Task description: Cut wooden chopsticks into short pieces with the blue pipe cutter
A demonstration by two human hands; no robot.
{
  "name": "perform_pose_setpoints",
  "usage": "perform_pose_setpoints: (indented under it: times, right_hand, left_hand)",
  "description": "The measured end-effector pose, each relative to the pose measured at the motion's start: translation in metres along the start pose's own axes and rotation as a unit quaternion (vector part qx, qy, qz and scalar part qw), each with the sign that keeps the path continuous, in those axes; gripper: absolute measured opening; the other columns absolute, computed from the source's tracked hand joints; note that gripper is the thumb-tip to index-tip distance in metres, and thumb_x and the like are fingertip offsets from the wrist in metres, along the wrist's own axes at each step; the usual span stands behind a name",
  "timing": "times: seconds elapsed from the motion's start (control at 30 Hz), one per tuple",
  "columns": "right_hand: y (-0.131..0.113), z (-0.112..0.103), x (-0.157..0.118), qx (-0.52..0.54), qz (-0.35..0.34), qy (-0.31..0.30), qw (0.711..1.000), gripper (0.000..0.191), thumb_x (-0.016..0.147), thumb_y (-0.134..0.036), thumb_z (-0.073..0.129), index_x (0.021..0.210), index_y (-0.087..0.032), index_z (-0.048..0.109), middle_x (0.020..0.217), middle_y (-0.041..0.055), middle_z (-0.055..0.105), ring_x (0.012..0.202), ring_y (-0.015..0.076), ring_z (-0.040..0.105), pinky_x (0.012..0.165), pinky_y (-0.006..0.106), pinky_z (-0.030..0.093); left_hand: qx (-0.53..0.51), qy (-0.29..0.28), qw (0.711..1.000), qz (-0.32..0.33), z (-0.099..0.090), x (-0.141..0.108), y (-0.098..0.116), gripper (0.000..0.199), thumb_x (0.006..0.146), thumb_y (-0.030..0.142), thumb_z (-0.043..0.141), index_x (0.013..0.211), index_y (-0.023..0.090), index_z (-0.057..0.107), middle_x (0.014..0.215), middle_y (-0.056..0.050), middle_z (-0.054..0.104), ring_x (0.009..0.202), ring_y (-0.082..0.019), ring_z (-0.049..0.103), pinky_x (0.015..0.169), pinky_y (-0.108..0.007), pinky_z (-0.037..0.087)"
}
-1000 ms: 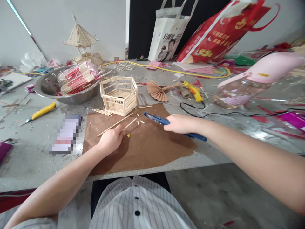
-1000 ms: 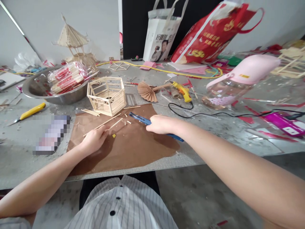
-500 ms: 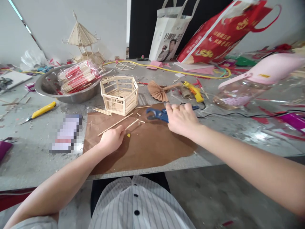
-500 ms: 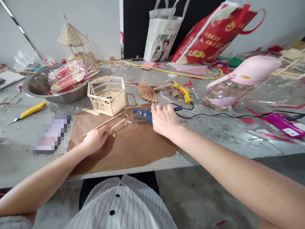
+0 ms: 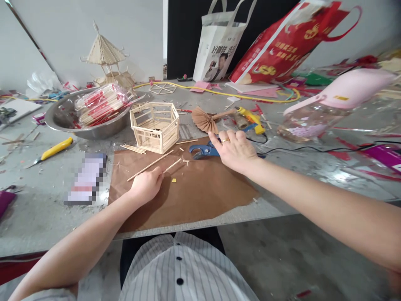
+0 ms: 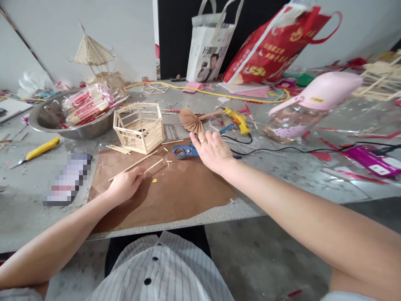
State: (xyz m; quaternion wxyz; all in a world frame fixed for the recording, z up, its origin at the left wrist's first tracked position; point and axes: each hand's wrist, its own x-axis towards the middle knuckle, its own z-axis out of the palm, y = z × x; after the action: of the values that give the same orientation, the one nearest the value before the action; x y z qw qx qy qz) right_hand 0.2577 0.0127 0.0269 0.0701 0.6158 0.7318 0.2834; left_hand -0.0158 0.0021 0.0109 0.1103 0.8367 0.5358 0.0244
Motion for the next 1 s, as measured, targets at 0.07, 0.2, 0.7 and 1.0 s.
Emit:
perform_pose_setpoints:
  times: [0.07,0.2,0.7,1.0]
  right_hand:
    - [0.003,0.001,0.003,-0.01,0.008,0.02,1.0,0.049,0.082,-0.01,0.012,0.131,-0.013,0.019,0.1,0.0171,0.044,0.093,0.028,0.036,0.072,0.039,0.024]
    - [0.01,0.007,0.006,-0.041,-0.012,0.028,0.999,0.05,0.082,-0.009,0.016,0.131,-0.019,0.019,0.097,0.0133,0.046,0.095,0.0256,0.036,0.071,0.037,0.023]
    - [0.01,-0.025,0.004,0.305,0.1,-0.112,0.941,0.047,0.066,-0.028,0.048,0.111,-0.015,0.043,0.092,0.0106,0.053,0.081,0.0229,0.05,0.068,0.031,0.034]
    - [-0.033,-0.047,-0.01,0.642,0.131,-0.435,0.618,0.007,0.059,-0.019,0.048,0.064,-0.016,0.045,0.048,-0.0006,0.049,0.048,0.012,0.051,0.043,0.019,0.033]
  left_hand:
    - [0.0,-0.001,1.0,0.002,0.001,0.0,-0.001,0.034,0.084,0.036,0.024,0.105,0.022,0.048,0.086,-0.005,0.063,0.084,-0.017,0.058,0.069,-0.026,0.041]
    - [0.006,0.001,1.0,0.0,0.003,0.001,-0.002,0.034,0.084,0.037,0.023,0.105,0.023,0.047,0.084,-0.004,0.063,0.081,-0.017,0.058,0.068,-0.027,0.04]
    - [-0.071,0.033,0.997,0.001,0.002,0.0,-0.002,0.033,0.083,0.036,0.029,0.106,0.024,0.049,0.083,-0.002,0.063,0.078,-0.015,0.059,0.069,-0.024,0.041]
    - [-0.149,0.073,0.986,0.023,0.004,0.001,-0.006,0.032,0.083,0.032,0.03,0.102,0.02,0.051,0.078,-0.004,0.063,0.071,-0.015,0.059,0.064,-0.024,0.042]
